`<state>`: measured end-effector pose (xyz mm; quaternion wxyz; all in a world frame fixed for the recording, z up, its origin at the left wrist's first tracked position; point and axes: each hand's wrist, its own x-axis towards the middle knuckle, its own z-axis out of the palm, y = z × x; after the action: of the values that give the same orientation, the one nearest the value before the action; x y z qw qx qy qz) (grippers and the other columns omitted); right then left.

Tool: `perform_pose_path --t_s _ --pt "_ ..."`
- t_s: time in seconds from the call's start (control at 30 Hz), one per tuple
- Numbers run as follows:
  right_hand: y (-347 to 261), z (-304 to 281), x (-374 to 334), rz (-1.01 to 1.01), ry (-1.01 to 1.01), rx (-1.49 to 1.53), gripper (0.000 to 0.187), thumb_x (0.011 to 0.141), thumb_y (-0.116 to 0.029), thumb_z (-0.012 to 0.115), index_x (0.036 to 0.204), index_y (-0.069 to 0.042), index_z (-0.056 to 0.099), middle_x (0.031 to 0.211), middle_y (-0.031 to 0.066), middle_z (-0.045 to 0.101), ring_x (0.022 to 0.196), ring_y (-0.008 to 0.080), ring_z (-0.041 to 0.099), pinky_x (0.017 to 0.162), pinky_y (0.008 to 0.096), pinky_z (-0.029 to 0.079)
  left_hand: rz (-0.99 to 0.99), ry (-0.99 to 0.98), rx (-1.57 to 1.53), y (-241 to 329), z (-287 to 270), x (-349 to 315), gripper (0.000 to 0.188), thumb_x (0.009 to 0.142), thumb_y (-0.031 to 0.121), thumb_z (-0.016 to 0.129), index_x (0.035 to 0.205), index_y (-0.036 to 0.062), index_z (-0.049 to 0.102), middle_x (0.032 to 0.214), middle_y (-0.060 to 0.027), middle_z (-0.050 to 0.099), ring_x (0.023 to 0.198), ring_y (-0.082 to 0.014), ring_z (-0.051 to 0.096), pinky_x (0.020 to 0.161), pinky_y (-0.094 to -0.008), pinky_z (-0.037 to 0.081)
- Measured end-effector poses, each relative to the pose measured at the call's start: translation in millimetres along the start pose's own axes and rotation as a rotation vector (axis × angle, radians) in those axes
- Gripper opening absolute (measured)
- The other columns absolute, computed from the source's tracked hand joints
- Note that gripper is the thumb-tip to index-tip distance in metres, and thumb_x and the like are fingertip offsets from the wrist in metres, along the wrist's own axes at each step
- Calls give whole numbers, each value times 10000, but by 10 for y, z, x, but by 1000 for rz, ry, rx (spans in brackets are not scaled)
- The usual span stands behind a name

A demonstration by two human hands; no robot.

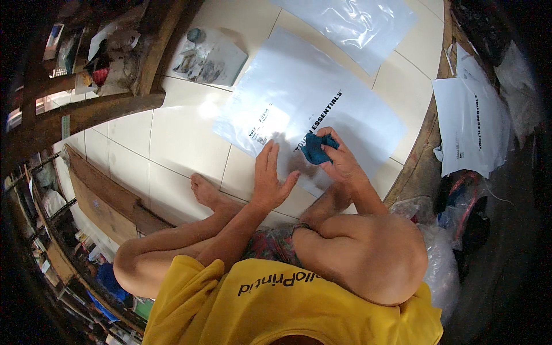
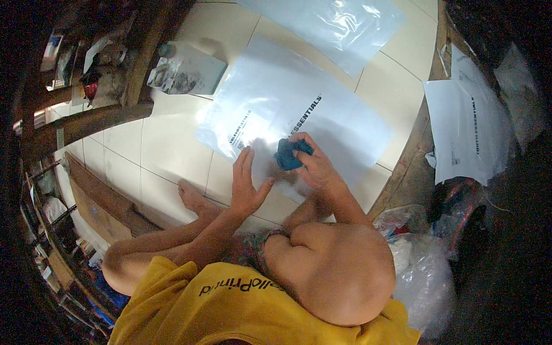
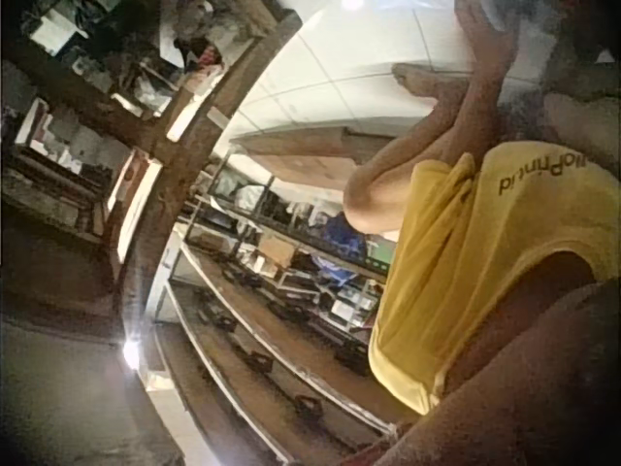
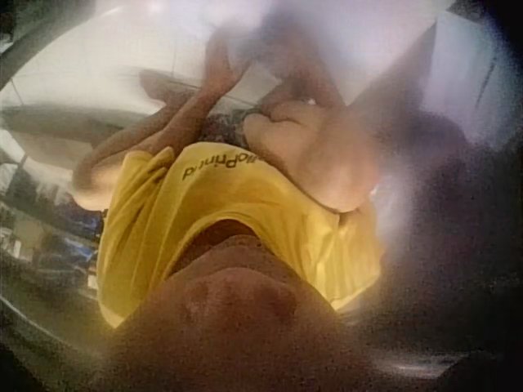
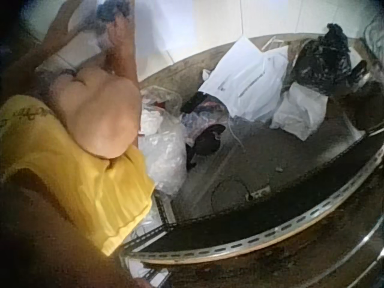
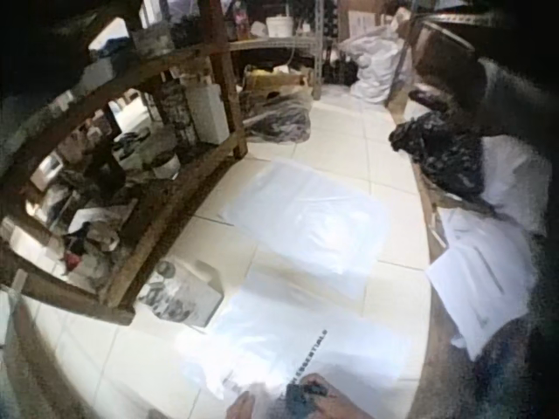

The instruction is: The person sits on the floor and wipes white plastic sheets with a blue cloth. They handle multiple sheets one at a time, rubbing the surface repeatedly with the cloth.

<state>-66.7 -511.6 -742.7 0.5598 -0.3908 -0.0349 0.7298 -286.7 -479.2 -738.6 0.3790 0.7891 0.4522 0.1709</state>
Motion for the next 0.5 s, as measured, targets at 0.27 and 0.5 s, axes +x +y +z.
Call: perform_pose_path --t_s 0.27,0.5 --pt "-52 -109 117 -83 -55 -331 219 932 -45 559 1151 -55 559 1114 30 566 1021 140 537 936 315 443 32 36 -322 466 -10 511 615 746 42 799 1287 -27 514 1143 -183 557 1021 -315 571 897 -390 497" --pt "121 104 28 -275 9 -459 302 928 -183 685 1186 -47 602 1103 18 615 1032 128 551 912 296 465 51 127 -179 425 193 502 565 746 8 761 1257 -7 518 1048 -160 544 942 -290 575 810 -381 509"
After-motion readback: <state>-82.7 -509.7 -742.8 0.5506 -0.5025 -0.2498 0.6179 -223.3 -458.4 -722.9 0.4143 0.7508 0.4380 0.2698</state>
